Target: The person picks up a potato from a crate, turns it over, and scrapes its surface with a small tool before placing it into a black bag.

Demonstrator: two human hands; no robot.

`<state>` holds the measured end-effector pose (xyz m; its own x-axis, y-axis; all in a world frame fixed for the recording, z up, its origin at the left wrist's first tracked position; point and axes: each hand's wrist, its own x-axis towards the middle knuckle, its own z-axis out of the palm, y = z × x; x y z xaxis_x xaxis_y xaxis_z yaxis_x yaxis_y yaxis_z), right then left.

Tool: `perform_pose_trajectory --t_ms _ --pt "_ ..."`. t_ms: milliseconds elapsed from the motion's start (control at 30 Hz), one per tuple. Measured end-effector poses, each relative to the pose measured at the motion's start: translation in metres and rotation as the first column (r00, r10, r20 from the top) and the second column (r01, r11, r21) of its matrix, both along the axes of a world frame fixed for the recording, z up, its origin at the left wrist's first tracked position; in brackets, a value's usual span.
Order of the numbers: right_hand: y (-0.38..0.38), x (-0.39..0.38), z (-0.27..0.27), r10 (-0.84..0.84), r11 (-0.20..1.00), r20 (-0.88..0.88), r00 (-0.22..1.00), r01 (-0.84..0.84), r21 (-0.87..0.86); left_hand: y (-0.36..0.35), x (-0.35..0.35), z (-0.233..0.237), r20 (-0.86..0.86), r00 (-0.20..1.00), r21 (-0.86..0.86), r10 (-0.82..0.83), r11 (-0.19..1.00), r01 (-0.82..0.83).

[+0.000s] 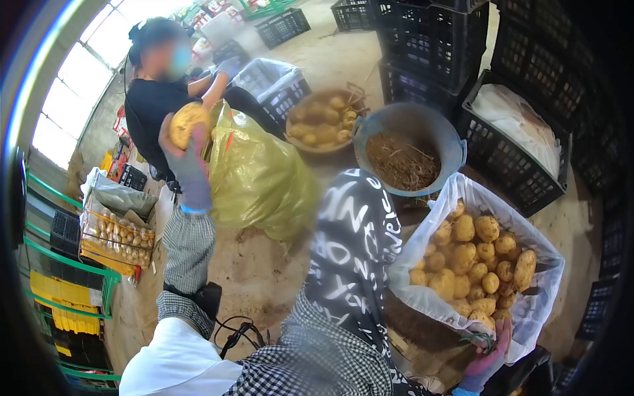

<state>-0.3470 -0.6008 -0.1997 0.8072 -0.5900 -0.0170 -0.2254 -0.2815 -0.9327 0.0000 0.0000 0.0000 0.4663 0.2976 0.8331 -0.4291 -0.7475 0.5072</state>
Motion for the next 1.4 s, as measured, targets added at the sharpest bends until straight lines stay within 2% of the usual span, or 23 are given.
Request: perform_pose_trajectory --t_ms 67,167,200,267,367,400,567,667,733,800,867,900,933,967,1000,1033,1067,1100,1133,1233,1300,1333,1400 --pt "0.005 0.002 0.006 -0.054 0.970 -0.038 0.998 0.061 0.237 0.040 0.014 -0.022 0.079 0.997 -0.318 -0.001 0.948 0.026" --pt "0.015 0.008 0.023 -0.108 0.907 -0.100 0.989 0.139 0.398 0.065 0.020 -0.017 -0.402 0.909 -0.375 0.107 0.887 -0.270" --pt "0.015 0.011 0.025 -0.104 0.911 -0.095 0.990 0.133 0.390 0.086 0.032 -0.039 -0.419 0.890 -0.056 0.179 0.973 -0.222" --pt "0.012 0.004 0.014 -0.062 0.963 -0.063 0.996 0.076 0.258 0.121 0.057 -0.082 -0.286 0.926 0.514 0.248 0.855 -0.071" --pt "0.019 -0.002 0.011 -0.134 0.928 -0.085 0.987 0.156 0.338 0.159 0.093 -0.122 -0.373 0.920 0.798 0.123 0.548 0.251" --pt "0.034 0.013 0.030 -0.311 0.848 -0.132 0.941 0.338 0.408 0.155 0.093 -0.124 -0.412 0.898 0.760 0.153 0.601 0.246" --pt "0.033 -0.004 0.043 -0.387 0.783 -0.014 0.922 0.337 0.523 0.142 0.078 -0.083 -0.465 0.822 0.514 0.328 0.856 -0.051" --pt "0.020 -0.017 0.058 -0.432 0.754 -0.015 0.902 0.371 0.543 0.108 0.052 -0.024 -0.283 0.906 0.352 0.315 0.913 -0.208" --pt "0.014 -0.028 0.072 -0.437 0.762 -0.010 0.899 0.377 0.526 0.047 0.043 0.008 -0.169 0.972 0.306 0.164 0.946 -0.106" --pt "0.006 -0.038 0.083 -0.417 0.781 -0.012 0.909 0.365 0.506 -0.034 0.049 0.024 -0.116 0.979 0.384 -0.170 0.901 0.201" --pt "-0.002 -0.046 0.089 -0.413 0.778 0.015 0.911 0.344 0.527 -0.137 0.056 0.032 -0.256 0.863 0.262 -0.436 0.827 0.496" --pt "-0.004 -0.047 0.089 -0.422 0.756 0.021 0.906 0.339 0.560 -0.207 0.052 0.020 -0.415 0.639 0.037 -0.648 0.689 0.723" --pt "-0.005 -0.046 0.088 -0.435 0.732 0.029 0.900 0.335 0.594 -0.281 0.033 -0.005 -0.498 0.290 -0.277 -0.817 0.467 0.840" --pt "-0.004 -0.047 0.086 -0.452 0.704 0.037 0.891 0.331 0.629 -0.338 0.011 -0.042 -0.685 0.101 -0.297 -0.721 0.403 0.865" --pt "-0.002 -0.048 0.082 -0.447 0.706 0.032 0.894 0.331 0.626 -0.394 -0.005 -0.082 -0.720 -0.044 -0.125 -0.692 0.067 0.990" --pt "-0.001 -0.048 0.078 -0.441 0.723 0.033 0.897 0.333 0.606 -0.439 -0.051 -0.092 -0.834 -0.203 -0.289 -0.513 0.094 0.953" --pt "0.000 -0.049 0.074 -0.433 0.741 0.034 0.901 0.334 0.583 -0.475 -0.061 -0.142 -0.932 0.022 0.034 -0.362 -0.027 0.999" --pt "-0.001 -0.049 0.070 -0.425 0.758 0.033 0.904 0.336 0.558 -0.505 -0.068 -0.211 -0.902 0.168 0.256 -0.398 -0.178 0.950" --pt "-0.002 -0.049 0.064 -0.431 0.780 0.033 0.902 0.354 0.515 -0.534 -0.087 -0.239 -0.955 0.178 0.234 -0.236 -0.238 0.943" --pt "-0.009 -0.059 0.036 -0.353 0.929 0.036 0.935 0.346 0.128 -0.588 -0.124 -0.287 -0.986 0.164 0.163 -0.005 -0.136 0.977" --pt "-0.014 -0.065 0.036 -0.343 0.928 -0.019 0.939 0.342 0.148 -0.603 -0.128 -0.318 -0.995 0.099 0.099 -0.022 0.006 0.995" --pt "-0.012 -0.064 0.046 -0.337 0.920 -0.054 0.940 0.341 0.193 -0.605 -0.122 -0.315 -0.990 -0.137 -0.139 -0.024 0.072 0.988" --pt "-0.012 -0.069 0.038 -0.289 0.902 -0.051 0.956 0.290 0.320 -0.589 -0.114 -0.296 -0.749 -0.647 -0.660 -0.142 0.235 0.713"
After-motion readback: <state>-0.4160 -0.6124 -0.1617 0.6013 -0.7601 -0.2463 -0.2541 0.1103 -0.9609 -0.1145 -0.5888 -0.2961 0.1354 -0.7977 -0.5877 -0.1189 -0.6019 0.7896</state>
